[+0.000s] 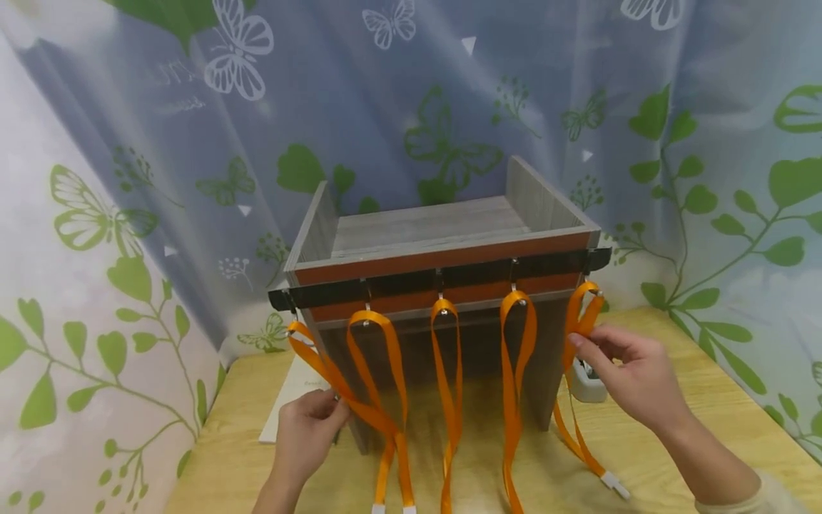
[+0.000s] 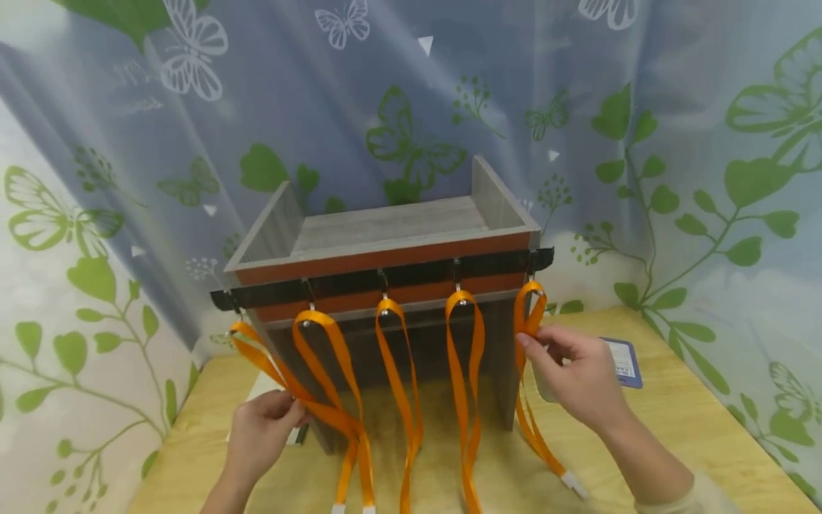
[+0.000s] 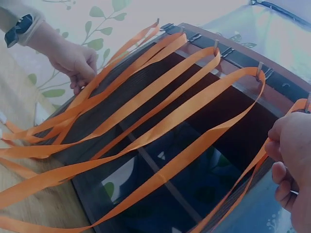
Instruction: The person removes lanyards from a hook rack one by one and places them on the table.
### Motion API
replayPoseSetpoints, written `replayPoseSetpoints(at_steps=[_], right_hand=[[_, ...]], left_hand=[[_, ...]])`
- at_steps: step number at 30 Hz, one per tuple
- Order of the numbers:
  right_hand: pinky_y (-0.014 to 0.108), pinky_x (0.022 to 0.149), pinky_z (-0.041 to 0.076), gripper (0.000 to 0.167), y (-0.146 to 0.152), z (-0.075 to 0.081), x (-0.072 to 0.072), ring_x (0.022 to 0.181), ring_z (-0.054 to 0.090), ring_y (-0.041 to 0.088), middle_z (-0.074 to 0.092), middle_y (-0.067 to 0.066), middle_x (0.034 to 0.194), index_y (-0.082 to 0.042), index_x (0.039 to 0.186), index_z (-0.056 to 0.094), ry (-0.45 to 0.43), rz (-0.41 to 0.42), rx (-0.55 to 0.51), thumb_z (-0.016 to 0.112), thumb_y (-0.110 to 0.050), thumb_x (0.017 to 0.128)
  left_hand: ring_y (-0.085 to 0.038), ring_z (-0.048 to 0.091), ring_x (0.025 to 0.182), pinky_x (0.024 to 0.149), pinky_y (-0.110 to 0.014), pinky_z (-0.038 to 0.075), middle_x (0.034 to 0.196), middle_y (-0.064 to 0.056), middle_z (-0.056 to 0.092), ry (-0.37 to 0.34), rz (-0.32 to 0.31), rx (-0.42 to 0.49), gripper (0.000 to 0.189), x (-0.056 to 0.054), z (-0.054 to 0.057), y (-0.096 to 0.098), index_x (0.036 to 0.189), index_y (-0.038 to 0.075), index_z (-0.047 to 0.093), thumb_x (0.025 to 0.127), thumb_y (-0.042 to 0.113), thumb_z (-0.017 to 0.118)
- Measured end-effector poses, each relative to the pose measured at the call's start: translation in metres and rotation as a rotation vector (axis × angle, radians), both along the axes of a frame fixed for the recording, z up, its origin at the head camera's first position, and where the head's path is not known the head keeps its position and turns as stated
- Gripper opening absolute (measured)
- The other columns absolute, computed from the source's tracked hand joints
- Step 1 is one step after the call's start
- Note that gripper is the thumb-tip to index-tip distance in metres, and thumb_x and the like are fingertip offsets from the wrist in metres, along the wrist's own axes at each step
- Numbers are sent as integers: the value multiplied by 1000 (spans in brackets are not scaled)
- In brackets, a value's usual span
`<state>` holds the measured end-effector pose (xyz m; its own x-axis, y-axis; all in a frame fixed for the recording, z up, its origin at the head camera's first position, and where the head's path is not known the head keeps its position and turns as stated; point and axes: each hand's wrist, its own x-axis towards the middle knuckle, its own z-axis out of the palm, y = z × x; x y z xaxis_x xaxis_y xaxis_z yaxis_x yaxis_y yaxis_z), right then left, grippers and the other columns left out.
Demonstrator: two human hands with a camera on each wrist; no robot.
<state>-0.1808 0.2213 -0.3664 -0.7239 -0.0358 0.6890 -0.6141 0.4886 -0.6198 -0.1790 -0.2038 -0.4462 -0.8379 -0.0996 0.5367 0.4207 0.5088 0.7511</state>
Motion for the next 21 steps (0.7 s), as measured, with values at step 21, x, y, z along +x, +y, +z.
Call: replayPoseSetpoints(at_steps=[21], right_hand=[[23, 45, 28, 35, 56, 62, 11, 53, 40, 3, 61, -20, 73, -23, 99, 73, 25, -114, -65, 63, 10, 91]], left_hand=[[-5, 67, 54, 47, -19, 49, 66, -5, 74, -137, -35, 120, 13, 0, 3, -1, 97, 8, 80, 84, 5, 78]])
